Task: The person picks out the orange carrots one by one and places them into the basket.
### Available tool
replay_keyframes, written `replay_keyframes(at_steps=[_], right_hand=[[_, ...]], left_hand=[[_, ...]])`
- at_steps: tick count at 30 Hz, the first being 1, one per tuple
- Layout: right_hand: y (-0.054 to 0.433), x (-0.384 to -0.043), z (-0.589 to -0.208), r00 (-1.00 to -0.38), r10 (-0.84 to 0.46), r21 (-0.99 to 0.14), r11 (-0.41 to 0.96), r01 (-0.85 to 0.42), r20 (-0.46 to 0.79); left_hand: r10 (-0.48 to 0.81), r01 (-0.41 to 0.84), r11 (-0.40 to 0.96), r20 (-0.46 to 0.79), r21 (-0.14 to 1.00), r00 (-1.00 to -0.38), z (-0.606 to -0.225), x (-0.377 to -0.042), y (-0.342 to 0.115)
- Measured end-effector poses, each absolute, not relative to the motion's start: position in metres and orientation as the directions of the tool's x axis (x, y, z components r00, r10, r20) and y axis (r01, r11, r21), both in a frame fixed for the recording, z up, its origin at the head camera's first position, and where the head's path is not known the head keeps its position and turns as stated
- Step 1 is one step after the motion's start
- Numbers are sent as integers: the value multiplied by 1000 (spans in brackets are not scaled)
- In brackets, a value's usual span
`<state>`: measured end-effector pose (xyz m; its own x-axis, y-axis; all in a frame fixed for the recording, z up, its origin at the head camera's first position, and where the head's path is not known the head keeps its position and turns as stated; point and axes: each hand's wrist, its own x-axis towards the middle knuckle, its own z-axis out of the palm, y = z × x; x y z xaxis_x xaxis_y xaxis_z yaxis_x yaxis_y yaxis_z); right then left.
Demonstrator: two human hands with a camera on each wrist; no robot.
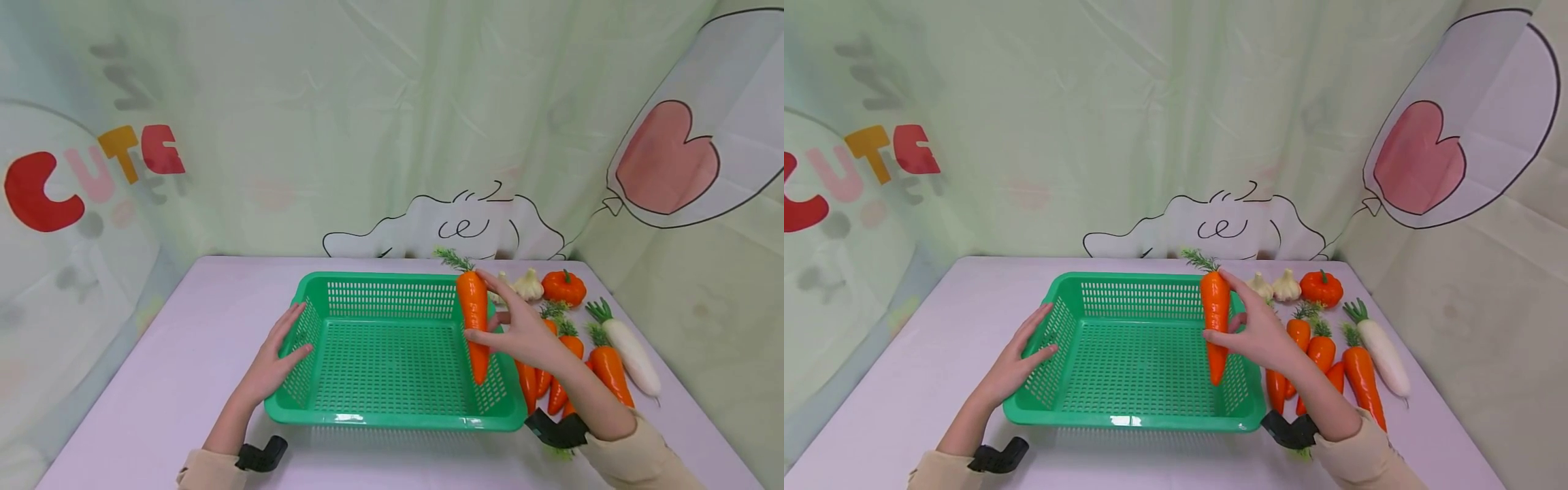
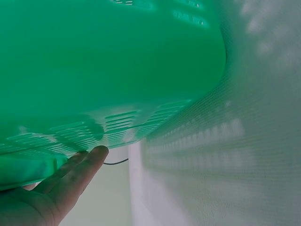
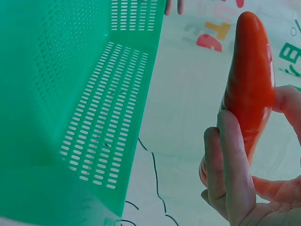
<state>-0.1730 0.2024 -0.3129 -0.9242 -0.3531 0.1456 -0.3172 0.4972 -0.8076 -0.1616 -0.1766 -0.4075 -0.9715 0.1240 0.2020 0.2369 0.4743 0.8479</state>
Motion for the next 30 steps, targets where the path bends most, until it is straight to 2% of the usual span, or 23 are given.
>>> replay_keyframes(at_steps=[30], right_hand=[[171, -190, -288, -902, -425, -821, 487, -299, 77]], left_hand=[[125, 238, 457, 204, 857, -971, -407, -162, -176]])
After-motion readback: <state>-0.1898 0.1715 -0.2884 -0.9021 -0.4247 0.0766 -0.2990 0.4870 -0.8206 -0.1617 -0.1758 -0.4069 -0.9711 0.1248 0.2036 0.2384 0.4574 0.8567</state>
